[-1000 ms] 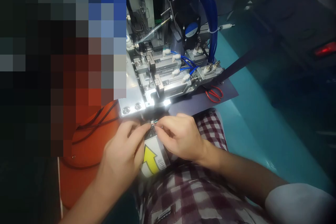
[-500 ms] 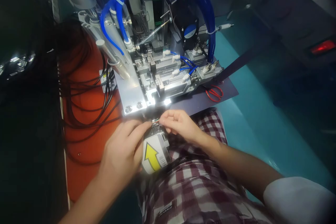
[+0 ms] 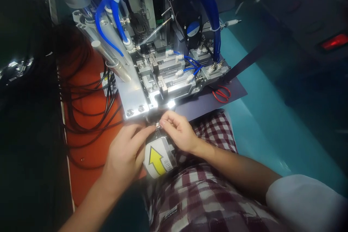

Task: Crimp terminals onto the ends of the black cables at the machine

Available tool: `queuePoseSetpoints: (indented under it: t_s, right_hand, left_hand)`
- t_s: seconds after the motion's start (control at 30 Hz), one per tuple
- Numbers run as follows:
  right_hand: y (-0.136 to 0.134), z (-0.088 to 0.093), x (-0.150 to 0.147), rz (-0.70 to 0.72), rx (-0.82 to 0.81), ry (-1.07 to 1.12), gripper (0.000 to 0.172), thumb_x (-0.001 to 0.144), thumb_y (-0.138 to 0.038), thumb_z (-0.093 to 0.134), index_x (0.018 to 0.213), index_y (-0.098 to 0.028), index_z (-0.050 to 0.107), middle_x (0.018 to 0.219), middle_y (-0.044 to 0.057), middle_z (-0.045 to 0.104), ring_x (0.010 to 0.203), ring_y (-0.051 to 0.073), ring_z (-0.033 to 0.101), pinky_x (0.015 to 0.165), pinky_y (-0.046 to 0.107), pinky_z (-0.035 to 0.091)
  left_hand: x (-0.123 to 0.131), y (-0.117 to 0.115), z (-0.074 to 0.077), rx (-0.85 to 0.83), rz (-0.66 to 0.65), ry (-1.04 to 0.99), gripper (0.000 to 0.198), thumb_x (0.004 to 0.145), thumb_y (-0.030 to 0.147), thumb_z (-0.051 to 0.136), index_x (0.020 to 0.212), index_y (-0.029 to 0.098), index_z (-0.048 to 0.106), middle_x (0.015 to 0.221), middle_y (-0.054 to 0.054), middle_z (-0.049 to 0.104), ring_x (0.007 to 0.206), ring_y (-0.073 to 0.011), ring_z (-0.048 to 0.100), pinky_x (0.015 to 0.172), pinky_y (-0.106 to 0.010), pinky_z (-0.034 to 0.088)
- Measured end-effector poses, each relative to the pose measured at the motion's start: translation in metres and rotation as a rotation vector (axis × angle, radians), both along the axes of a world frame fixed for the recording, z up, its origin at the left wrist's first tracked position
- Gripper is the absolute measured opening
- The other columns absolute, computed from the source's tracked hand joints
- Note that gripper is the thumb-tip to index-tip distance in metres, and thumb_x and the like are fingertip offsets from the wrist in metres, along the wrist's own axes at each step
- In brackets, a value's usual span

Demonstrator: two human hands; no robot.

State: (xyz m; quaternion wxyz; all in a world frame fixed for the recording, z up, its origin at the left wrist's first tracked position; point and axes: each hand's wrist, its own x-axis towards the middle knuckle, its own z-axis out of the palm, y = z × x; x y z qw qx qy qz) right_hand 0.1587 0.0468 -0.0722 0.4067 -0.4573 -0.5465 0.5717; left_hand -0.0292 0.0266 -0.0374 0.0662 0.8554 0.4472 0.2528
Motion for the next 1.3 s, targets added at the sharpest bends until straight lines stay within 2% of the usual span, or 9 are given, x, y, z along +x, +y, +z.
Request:
queuePoseSetpoints:
  t_s: [0.1,0.33,0.5,0.6,0.7,0.8,0.93,1.1,1.3]
  right_hand:
    - [0.0,-0.002,-0.001,-0.009,-0.004,0.013,0.022,0.094,-0.032,0.055,0.076,-0.021,0.05,0.06,-0.007,0.04,0.056,0.01,0.037,0.055,0.027,0.029]
    - [0.004,0.003,-0.006,0.019,-0.38,0.346,0.031,0.082,-0.041,0.065,0.069,-0.02,0.046,0.055,-0.009,0.041,0.051,0.007,0.032,0.051,0.024,0.024]
    - [0.006,0.004,-0.005,0.035,-0.392,0.362,0.033,0.08,-0.044,0.068,0.069,-0.02,0.048,0.053,-0.009,0.041,0.05,0.007,0.031,0.05,0.023,0.022]
    - [0.007,0.002,-0.004,0.052,-0.382,0.356,0.036,0.079,-0.046,0.071,0.069,-0.02,0.047,0.053,-0.009,0.042,0.05,0.007,0.031,0.05,0.023,0.022]
    - [0.008,0.001,-0.004,0.06,-0.374,0.364,0.037,0.079,-0.047,0.072,0.069,-0.021,0.048,0.053,-0.008,0.043,0.05,0.007,0.032,0.05,0.023,0.022]
    - [0.007,0.001,-0.005,0.044,-0.371,0.361,0.035,0.079,-0.045,0.072,0.069,-0.02,0.048,0.053,-0.008,0.044,0.05,0.007,0.033,0.05,0.023,0.023]
    - [0.006,0.003,-0.006,0.009,-0.37,0.341,0.031,0.079,-0.04,0.069,0.068,-0.02,0.048,0.052,-0.009,0.043,0.05,0.007,0.033,0.05,0.023,0.023]
    - [0.006,0.007,-0.008,-0.02,-0.378,0.301,0.03,0.078,-0.036,0.069,0.066,-0.02,0.047,0.052,-0.008,0.045,0.049,0.007,0.033,0.05,0.022,0.023]
    - [0.007,0.01,0.0,0.0,-0.408,0.22,0.039,0.077,-0.046,0.073,0.064,-0.02,0.047,0.049,-0.008,0.043,0.044,0.005,0.029,0.046,0.021,0.016]
  left_hand:
    - [-0.001,-0.001,0.0,-0.025,0.004,-0.025,0.025,0.096,0.009,0.048,0.111,0.015,0.068,0.095,-0.007,0.062,0.087,-0.0176,0.062,0.074,-0.027,0.051]
    - [-0.008,-0.002,0.003,-0.052,0.012,0.104,0.03,0.097,0.013,0.045,0.116,0.018,0.069,0.086,-0.004,0.055,0.078,-0.0173,0.058,0.064,-0.027,0.048]
    - [-0.02,-0.01,0.005,-0.071,0.006,0.095,0.033,0.099,0.012,0.042,0.122,0.02,0.064,0.096,-0.005,0.06,0.088,-0.0174,0.061,0.074,-0.027,0.051]
    - [-0.041,-0.029,0.006,-0.128,0.122,0.08,0.023,0.1,0.022,0.047,0.119,0.02,0.059,0.102,-0.006,0.066,0.094,-0.0192,0.064,0.081,-0.03,0.052]
    - [-0.068,-0.048,0.007,-0.138,0.213,0.128,0.019,0.099,0.033,0.05,0.112,0.02,0.058,0.099,-0.006,0.068,0.09,-0.021,0.065,0.075,-0.031,0.053]
    - [-0.089,-0.049,0.009,-0.073,0.12,0.194,0.019,0.099,0.023,0.048,0.113,0.021,0.06,0.1,-0.007,0.067,0.091,-0.0209,0.065,0.077,-0.031,0.053]
    - [-0.1,-0.033,0.01,0.086,-0.051,0.297,0.036,0.093,0.006,0.042,0.118,0.02,0.063,0.102,-0.009,0.067,0.091,-0.0215,0.063,0.078,-0.033,0.052]
    - [-0.091,-0.037,-0.004,0.227,0.147,0.343,0.037,0.09,0.006,0.045,0.111,0.023,0.071,0.097,-0.008,0.07,0.085,-0.0235,0.063,0.069,-0.035,0.046]
    - [-0.079,-0.053,-0.014,0.096,0.347,0.157,0.041,0.092,0.011,0.041,0.11,0.024,0.076,0.103,-0.006,0.068,0.09,-0.0188,0.065,0.07,-0.027,0.049]
